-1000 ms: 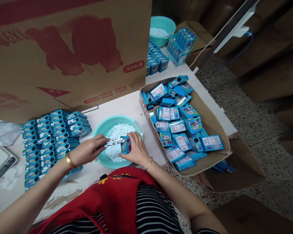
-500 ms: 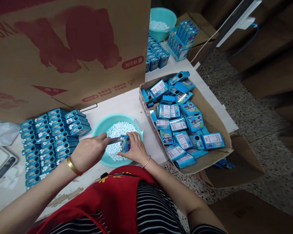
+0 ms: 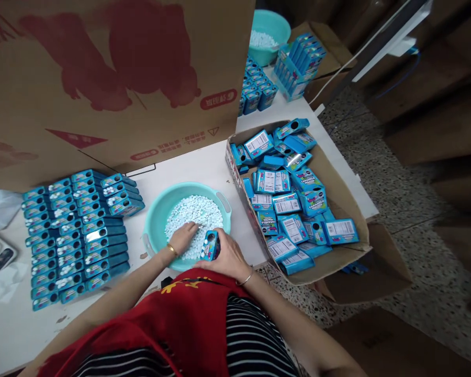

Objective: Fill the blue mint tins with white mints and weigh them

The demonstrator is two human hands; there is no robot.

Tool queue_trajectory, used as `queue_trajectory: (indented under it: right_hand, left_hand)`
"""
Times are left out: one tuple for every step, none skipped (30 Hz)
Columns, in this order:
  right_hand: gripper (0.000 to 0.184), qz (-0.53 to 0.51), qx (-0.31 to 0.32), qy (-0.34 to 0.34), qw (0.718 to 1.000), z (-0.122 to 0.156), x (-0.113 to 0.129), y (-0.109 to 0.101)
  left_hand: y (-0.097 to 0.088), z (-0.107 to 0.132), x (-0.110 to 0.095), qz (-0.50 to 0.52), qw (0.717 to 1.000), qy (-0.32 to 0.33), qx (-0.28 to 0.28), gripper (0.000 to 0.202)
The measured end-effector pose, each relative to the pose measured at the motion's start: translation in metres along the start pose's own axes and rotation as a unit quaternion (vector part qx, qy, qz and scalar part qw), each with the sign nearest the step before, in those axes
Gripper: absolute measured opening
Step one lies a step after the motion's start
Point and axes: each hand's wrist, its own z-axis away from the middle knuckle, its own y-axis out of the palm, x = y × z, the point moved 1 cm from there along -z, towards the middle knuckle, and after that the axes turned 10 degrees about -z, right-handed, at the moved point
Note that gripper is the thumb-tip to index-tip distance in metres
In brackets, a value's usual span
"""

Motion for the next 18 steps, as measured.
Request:
queue_trajectory:
  right_hand:
    - [0.087,-0.018,0.016,0.016,1.000,0.002,0.000,-0.001]
    - [0.090,-0.033,0.036,0.023,0.999,0.003,-0.001,-0.004]
    - [0.093,-0.044,0.058,0.021,0.997,0.005,-0.002,-0.007]
    - [0.095,-0.053,0.082,0.015,0.995,0.007,-0.003,-0.012]
    - [0.096,-0.060,0.107,0.006,0.992,0.009,-0.004,-0.017]
    - [0.096,-0.067,0.130,-0.003,0.989,0.011,-0.006,-0.023]
    - [0.094,-0.070,0.148,-0.009,0.987,0.013,-0.007,-0.028]
    - [0.093,-0.069,0.155,-0.011,0.985,0.015,-0.010,-0.033]
    - [0.092,-0.065,0.152,-0.009,0.986,0.017,-0.012,-0.036]
    - [0.091,-0.059,0.139,-0.007,0.989,0.019,-0.014,-0.038]
    - [0.091,-0.051,0.116,-0.004,0.992,0.019,-0.016,-0.038]
    - [0.091,-0.042,0.088,-0.005,0.995,0.019,-0.017,-0.037]
    - [0.091,-0.033,0.056,-0.012,0.998,0.017,-0.018,-0.035]
    - [0.089,-0.023,0.025,-0.027,0.999,0.015,-0.019,-0.031]
    - [0.087,-0.013,-0.003,-0.048,0.999,0.011,-0.019,-0.027]
    - [0.085,-0.001,-0.029,-0.074,0.997,0.007,-0.018,-0.022]
    - [0.082,0.014,-0.052,-0.099,0.994,0.002,-0.016,-0.018]
    - [0.079,0.029,-0.071,-0.121,0.990,-0.002,-0.015,-0.014]
  left_hand:
    - [0.007,0.004,-0.006,0.019,1.000,0.018,0.006,0.035]
    - [0.012,0.009,-0.010,0.040,0.999,0.033,0.011,0.035]
    - [0.016,0.013,-0.012,0.061,0.997,0.046,0.014,0.034]
    - [0.017,0.016,-0.013,0.082,0.995,0.056,0.016,0.033]
    - [0.017,0.019,-0.013,0.103,0.993,0.063,0.016,0.033]
    - [0.016,0.022,-0.011,0.122,0.990,0.070,0.014,0.031]
    - [0.012,0.024,-0.009,0.140,0.987,0.076,0.011,0.030]
    - [0.006,0.026,-0.006,0.156,0.984,0.082,0.007,0.028]
    - [-0.002,0.029,-0.004,0.168,0.982,0.088,0.002,0.027]
    - [-0.011,0.031,-0.001,0.178,0.980,0.093,-0.003,0.026]
    - [-0.023,0.035,0.000,0.186,0.978,0.098,-0.010,0.026]
    - [-0.036,0.039,0.002,0.193,0.976,0.104,-0.019,0.026]
    - [-0.050,0.043,0.003,0.197,0.974,0.109,-0.030,0.026]
    - [-0.066,0.048,0.003,0.199,0.972,0.115,-0.041,0.026]
    - [-0.083,0.053,0.003,0.197,0.972,0.120,-0.051,0.026]
    - [-0.099,0.059,0.002,0.190,0.972,0.124,-0.059,0.026]
    - [-0.115,0.064,0.001,0.179,0.973,0.129,-0.063,0.026]
    - [-0.130,0.068,-0.001,0.163,0.975,0.135,-0.063,0.026]
